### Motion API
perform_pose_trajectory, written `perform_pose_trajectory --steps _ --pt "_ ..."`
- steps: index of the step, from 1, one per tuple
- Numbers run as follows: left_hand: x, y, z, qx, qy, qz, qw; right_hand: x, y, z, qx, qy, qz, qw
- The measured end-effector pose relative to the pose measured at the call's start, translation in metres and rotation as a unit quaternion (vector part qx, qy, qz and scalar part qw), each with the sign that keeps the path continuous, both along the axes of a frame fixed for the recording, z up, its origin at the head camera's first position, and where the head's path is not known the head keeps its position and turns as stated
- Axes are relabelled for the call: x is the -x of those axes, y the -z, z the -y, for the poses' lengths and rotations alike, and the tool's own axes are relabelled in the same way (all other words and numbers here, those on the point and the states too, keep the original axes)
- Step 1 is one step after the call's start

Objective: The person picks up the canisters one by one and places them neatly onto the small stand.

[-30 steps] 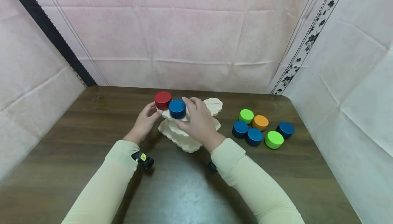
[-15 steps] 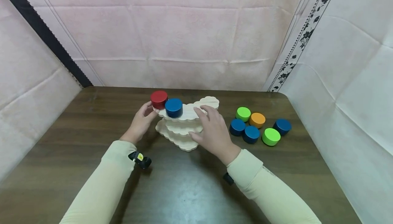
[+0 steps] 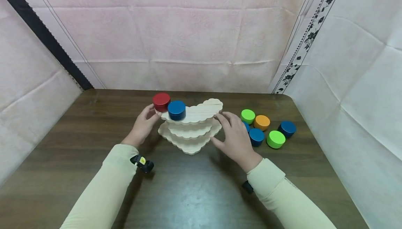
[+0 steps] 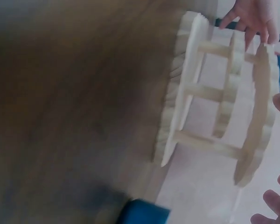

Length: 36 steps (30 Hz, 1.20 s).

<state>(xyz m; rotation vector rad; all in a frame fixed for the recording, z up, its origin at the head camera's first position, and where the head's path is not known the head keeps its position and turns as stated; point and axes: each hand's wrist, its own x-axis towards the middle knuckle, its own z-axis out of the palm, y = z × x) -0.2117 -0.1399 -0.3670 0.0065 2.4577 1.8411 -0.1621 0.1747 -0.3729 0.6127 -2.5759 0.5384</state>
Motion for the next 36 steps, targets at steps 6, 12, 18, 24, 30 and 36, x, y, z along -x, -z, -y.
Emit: perform_pose_trajectory --steps 6,12,18,24,30,36 --pt "0.010 0.017 0.004 0.006 -0.008 -0.017 0.9998 -0.004 0.007 -0.020 -0.012 0.025 0.013 1.000" --pt "0.009 0.018 0.005 0.008 -0.011 -0.013 0.9998 -0.005 0.010 -0.038 -0.011 0.047 0.026 0.999" --pt "0.009 0.017 0.005 0.013 -0.013 -0.010 0.9998 -0.009 0.013 -0.059 -0.011 0.067 0.045 0.997" --pt "0.009 0.016 0.004 0.012 -0.012 -0.010 0.9998 -0.014 0.013 -0.080 -0.012 0.098 0.073 0.992" --pt "0.011 0.016 0.004 0.009 -0.010 -0.009 0.9999 -0.017 0.015 -0.098 -0.014 0.123 0.094 0.988" --pt "0.012 0.017 0.004 0.004 -0.011 -0.011 0.9999 -0.016 0.019 -0.116 -0.009 0.145 0.115 0.983"
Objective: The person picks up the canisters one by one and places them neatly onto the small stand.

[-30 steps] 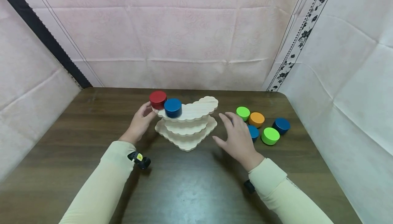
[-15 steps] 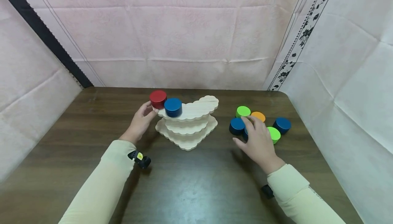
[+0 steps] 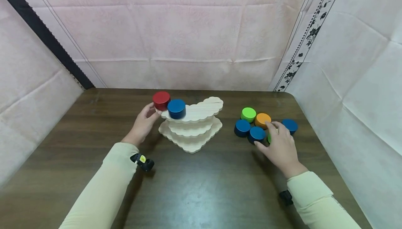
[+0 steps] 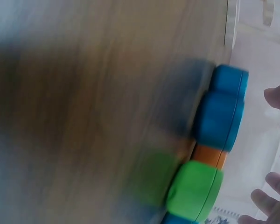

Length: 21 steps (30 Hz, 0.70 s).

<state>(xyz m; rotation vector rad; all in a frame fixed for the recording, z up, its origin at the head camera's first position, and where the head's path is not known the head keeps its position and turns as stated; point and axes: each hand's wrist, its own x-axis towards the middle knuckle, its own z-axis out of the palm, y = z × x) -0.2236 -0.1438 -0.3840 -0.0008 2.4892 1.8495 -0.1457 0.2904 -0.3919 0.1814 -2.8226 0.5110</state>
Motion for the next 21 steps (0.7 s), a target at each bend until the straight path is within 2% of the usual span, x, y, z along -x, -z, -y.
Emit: perform_pose_trajectory --steps 16,21 --pt "0.001 0.001 0.000 -0.005 -0.001 0.004 1.0000 0.004 0.010 -0.022 0.018 0.047 0.035 0.998" --pt "0.000 0.001 0.000 -0.002 -0.001 0.003 1.0000 0.008 0.012 -0.029 0.026 0.065 0.065 0.995"
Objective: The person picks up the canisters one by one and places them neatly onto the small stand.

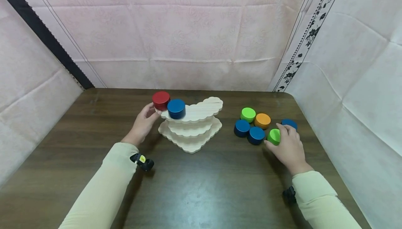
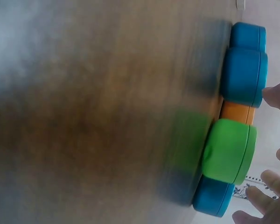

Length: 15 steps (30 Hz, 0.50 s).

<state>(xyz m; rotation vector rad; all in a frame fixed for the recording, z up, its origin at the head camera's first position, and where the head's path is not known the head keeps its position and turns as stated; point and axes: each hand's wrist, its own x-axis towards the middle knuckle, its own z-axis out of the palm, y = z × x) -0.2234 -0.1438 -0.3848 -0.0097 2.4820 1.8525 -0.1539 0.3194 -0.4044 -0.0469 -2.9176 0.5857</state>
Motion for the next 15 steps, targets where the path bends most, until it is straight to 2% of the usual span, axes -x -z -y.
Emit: perform_pose_trajectory --steps 7,15 --pt "0.001 0.001 0.001 -0.003 0.000 -0.002 1.0000 0.004 0.003 -0.009 0.020 0.012 0.033 0.999" --pt "-0.001 0.001 0.000 -0.002 0.001 -0.003 1.0000 0.006 0.009 -0.016 0.042 0.001 0.047 0.998"
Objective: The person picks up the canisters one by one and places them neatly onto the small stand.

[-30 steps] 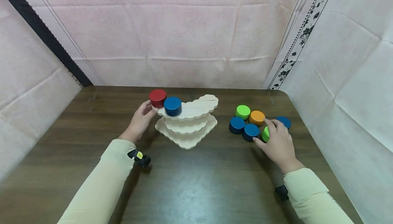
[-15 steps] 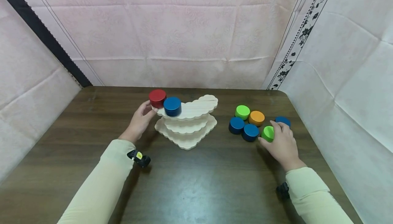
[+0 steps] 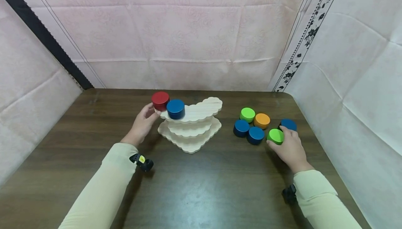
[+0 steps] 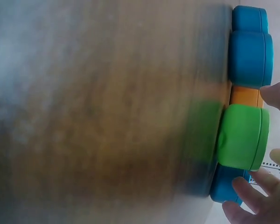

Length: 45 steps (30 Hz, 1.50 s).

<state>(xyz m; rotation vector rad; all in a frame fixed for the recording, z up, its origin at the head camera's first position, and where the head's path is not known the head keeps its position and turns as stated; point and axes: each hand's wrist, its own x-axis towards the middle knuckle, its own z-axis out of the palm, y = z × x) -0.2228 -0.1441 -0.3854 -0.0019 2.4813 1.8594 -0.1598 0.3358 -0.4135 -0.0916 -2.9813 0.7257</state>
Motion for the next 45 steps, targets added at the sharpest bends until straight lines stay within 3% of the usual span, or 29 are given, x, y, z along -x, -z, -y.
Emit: perform_pose_trajectory --steps 15,32,45 --pt "0.000 -0.002 0.000 -0.002 -0.002 0.005 1.0000 0.010 0.003 -0.006 0.040 -0.001 0.073 0.996" --pt "0.000 -0.002 0.000 0.003 -0.002 0.006 1.0000 0.012 0.001 -0.005 0.044 0.000 0.077 0.996" --pt "0.000 -0.001 0.000 0.002 0.000 0.003 1.0000 0.008 -0.009 0.002 0.054 0.011 0.025 0.998"
